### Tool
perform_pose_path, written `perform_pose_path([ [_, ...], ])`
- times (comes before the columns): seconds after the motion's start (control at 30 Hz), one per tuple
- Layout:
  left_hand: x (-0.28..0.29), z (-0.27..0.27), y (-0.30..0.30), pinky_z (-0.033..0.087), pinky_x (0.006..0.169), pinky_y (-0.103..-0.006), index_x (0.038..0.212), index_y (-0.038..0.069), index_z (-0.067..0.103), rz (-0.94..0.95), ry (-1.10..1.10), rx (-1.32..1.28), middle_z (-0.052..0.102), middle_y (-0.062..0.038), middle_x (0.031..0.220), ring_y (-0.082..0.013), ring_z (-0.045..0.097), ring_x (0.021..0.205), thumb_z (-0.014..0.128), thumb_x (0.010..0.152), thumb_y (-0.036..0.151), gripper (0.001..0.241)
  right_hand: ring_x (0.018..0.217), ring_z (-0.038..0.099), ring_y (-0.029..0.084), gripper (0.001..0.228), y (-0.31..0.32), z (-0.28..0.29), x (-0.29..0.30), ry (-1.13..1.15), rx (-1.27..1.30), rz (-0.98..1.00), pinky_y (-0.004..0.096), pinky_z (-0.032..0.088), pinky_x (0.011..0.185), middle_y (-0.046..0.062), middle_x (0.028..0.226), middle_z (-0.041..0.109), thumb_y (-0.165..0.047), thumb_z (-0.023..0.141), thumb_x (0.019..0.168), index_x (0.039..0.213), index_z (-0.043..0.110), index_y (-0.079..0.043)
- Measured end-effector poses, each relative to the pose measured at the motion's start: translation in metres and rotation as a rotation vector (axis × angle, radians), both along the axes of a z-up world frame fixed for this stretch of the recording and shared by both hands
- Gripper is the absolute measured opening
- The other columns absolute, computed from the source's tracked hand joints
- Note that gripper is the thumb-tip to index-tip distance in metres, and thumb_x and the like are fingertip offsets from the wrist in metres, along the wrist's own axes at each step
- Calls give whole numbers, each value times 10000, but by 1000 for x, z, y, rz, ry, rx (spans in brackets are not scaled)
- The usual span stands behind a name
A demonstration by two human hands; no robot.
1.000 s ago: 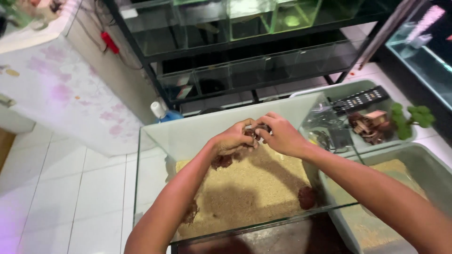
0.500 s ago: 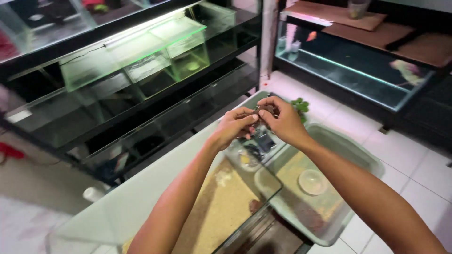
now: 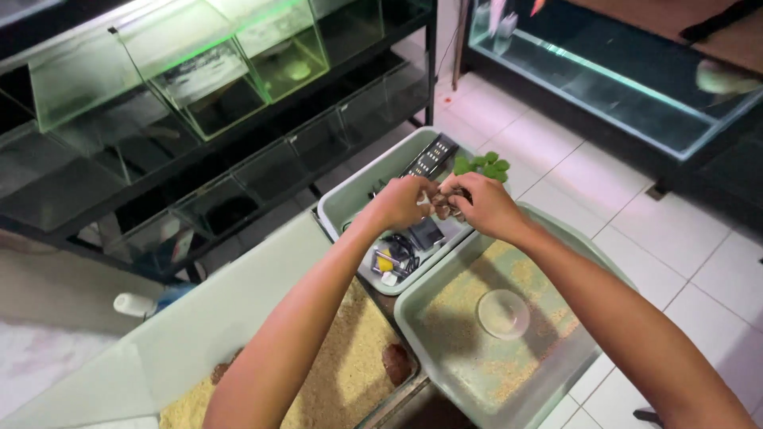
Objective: Removing rocks, artificial plants, and sand substrate from a glass aquarium tank into plastic bins for cleaning.
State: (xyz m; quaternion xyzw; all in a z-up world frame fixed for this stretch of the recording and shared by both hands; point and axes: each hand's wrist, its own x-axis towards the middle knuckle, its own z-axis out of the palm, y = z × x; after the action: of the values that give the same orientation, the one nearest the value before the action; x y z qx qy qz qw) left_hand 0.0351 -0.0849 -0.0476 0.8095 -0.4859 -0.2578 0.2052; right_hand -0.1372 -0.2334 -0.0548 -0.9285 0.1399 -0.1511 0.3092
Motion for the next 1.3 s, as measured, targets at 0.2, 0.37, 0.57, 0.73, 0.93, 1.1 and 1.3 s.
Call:
perform_pose_path([
  [0.2, 5, 22, -30, 603, 1123, -501, 1342, 234, 765, -74, 7, 119, 830, -116, 1235, -361, 751, 1281, 780, 958, 285, 387, 1157, 730, 480, 160, -56, -116, 40, 203, -144, 149, 555, 634, 1015, 155, 1303, 672, -127, 721, 1002, 1152, 767, -92],
  [0.37, 17, -9, -39, 612, 1102, -511, 1290, 273, 790, -142, 38, 228, 828, -142, 1241, -382, 761, 1257, 763, 976, 341, 322, 1054, 773, 453, 173, -40, -98, 73, 503, 36, 129, 528, 646, 961, 116, 1141, 723, -252, 656, 994, 1108, 720, -138],
  [0.57, 21, -73, -53, 665, 997, -494, 1194, 331, 831, -140, 34, 318, 853, -111, 1134, -348, 815, 1134, 764, 955, 396, 257, 932, 799, 354, 108, -74, -192, 93, 478, -122, 196, 454, 662, 839, 44, 1003, 725, -287, 691, 970, 1015, 698, -189],
  [0.73, 23, -94, -41, 673, 970, -492, 1238, 305, 828, -158, 34, 358, 848, -143, 1153, -363, 817, 1125, 755, 986, 395, 277, 802, 787, 334, 56, -110, -291, 96, 225, -574, 395, 428, 685, 703, 30, 1011, 602, -168, 719, 978, 933, 697, -143],
  [0.93, 28, -97, -39, 664, 980, -455, 1293, 249, 816, -175, 49, 439, 842, -155, 1197, -350, 808, 1172, 752, 1007, 316, 301, 777, 774, 369, 221, -121, -337, 109, 266, -646, 375, 568, 628, 704, 39, 906, 622, -346, 823, 860, 925, 701, -173],
  [1.1, 27, -95, -40, 652, 1044, -485, 1399, 316, 765, -137, 59, 450, 796, -204, 1306, -400, 780, 1223, 736, 1027, 388, 381, 965, 707, 366, 155, -103, -304, 98, 351, -815, 281, 486, 652, 726, 152, 844, 720, -255, 811, 828, 808, 846, -106],
  [1.3, 23, -91, -38, 645, 1042, -504, 1348, 258, 794, -137, 24, 436, 796, -209, 1309, -408, 782, 1218, 732, 1029, 336, 334, 905, 804, 379, 186, -75, -280, 90, 487, -483, 242, 516, 675, 718, 137, 877, 758, -126, 640, 973, 920, 813, -83],
])
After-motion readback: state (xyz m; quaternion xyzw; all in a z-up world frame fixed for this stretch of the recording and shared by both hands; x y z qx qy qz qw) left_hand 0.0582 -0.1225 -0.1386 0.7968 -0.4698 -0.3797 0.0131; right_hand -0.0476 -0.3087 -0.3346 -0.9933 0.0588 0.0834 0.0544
